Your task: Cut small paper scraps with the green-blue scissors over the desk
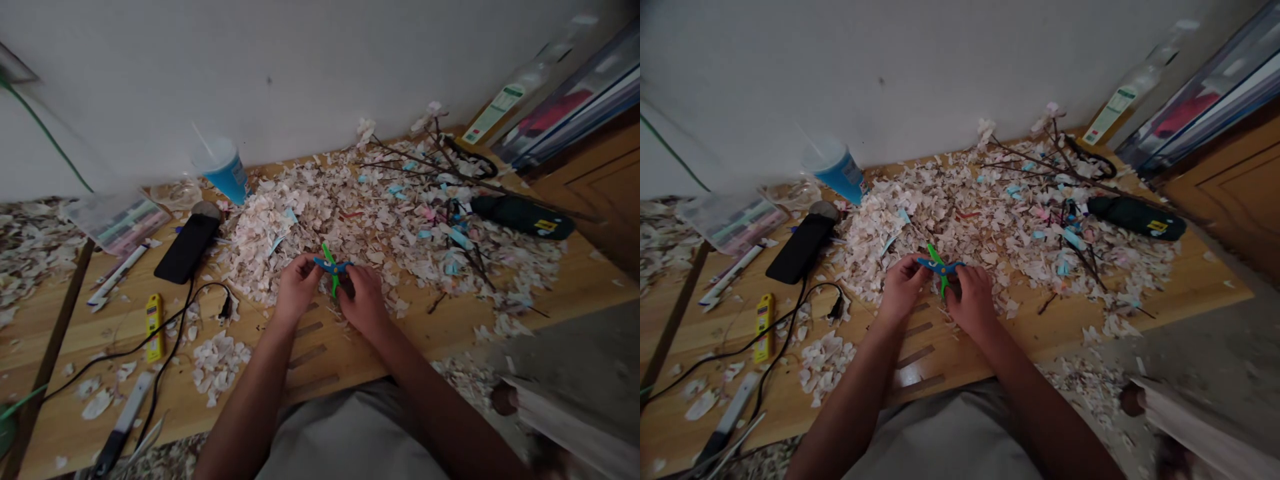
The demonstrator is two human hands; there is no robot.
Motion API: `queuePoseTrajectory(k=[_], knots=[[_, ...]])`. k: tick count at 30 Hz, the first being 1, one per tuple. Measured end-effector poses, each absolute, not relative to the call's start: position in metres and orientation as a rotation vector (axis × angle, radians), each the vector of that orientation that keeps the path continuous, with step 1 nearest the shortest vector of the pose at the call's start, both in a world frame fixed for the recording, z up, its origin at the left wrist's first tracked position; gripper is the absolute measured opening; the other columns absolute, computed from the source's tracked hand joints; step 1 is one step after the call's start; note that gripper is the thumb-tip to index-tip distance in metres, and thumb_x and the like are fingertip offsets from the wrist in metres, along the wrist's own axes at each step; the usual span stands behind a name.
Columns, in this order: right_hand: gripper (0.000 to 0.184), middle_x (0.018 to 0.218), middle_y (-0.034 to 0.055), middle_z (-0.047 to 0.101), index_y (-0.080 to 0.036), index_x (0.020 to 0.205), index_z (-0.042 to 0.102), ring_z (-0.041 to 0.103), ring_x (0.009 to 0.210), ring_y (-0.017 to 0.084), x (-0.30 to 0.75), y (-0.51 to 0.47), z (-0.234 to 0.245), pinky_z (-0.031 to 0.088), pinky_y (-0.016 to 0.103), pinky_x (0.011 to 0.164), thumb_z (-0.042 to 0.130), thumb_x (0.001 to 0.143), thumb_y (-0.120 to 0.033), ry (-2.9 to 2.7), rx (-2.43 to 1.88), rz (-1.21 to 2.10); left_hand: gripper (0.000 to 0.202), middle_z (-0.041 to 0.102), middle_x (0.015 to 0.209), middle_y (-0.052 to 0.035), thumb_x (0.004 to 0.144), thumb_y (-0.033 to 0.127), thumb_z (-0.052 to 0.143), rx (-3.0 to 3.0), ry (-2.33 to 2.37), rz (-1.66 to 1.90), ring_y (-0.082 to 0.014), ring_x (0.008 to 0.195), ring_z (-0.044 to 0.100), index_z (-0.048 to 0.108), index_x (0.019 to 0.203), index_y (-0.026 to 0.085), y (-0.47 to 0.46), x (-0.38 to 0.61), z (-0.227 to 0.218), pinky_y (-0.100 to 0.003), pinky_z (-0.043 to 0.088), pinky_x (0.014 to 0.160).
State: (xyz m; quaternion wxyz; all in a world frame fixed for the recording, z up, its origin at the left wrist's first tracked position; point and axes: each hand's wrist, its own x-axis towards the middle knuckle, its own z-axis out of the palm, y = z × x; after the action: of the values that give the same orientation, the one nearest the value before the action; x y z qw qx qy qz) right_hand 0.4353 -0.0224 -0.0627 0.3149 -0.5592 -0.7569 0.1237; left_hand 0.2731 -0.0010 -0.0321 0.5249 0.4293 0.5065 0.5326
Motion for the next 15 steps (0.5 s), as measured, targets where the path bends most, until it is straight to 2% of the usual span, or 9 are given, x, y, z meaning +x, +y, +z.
queuePoseTrajectory(k=[7, 12, 15], knots=[[0.032, 0.1, 0.0148, 0.066, -0.016, 0.113, 0.058, 0.055, 0.096, 0.033, 0.436, -0.022, -0.063, 0.046, 0.05, 0.086, 0.056, 0.082, -0.024, -2.006, -1.474, 0.323, 0.014, 0.066, 0.075, -0.0001, 0.076, 0.025, 0.073, 1.119, 1.286, 1.24, -0.0111, 0.067, 0.055, 0.072, 0.087, 0.018, -0.001, 0.27, -0.032, -0.023, 0.043, 0.065], [0.032, 0.101, 0.0151, 0.066, -0.016, 0.114, 0.058, 0.055, 0.098, 0.033, 0.436, -0.022, -0.063, 0.047, 0.049, 0.087, 0.056, 0.083, -0.024, -1.983, -1.465, 0.31, 0.024, 0.066, 0.074, 0.0002, 0.072, 0.036, 0.08, 0.711, 1.034, 1.295, -0.0109, 0.066, 0.058, 0.07, 0.084, 0.018, -0.004, 0.282, -0.032, -0.023, 0.046, 0.066], [0.032, 0.1, 0.0142, 0.066, -0.016, 0.114, 0.058, 0.056, 0.098, 0.033, 0.435, -0.023, -0.063, 0.046, 0.049, 0.088, 0.056, 0.083, -0.023, -1.979, -1.473, 0.306, 0.027, 0.066, 0.076, 0.0005, 0.069, 0.037, 0.083, 0.479, 0.923, 1.351, -0.0098, 0.067, 0.059, 0.069, 0.082, 0.018, -0.006, 0.291, -0.032, -0.022, 0.047, 0.067]])
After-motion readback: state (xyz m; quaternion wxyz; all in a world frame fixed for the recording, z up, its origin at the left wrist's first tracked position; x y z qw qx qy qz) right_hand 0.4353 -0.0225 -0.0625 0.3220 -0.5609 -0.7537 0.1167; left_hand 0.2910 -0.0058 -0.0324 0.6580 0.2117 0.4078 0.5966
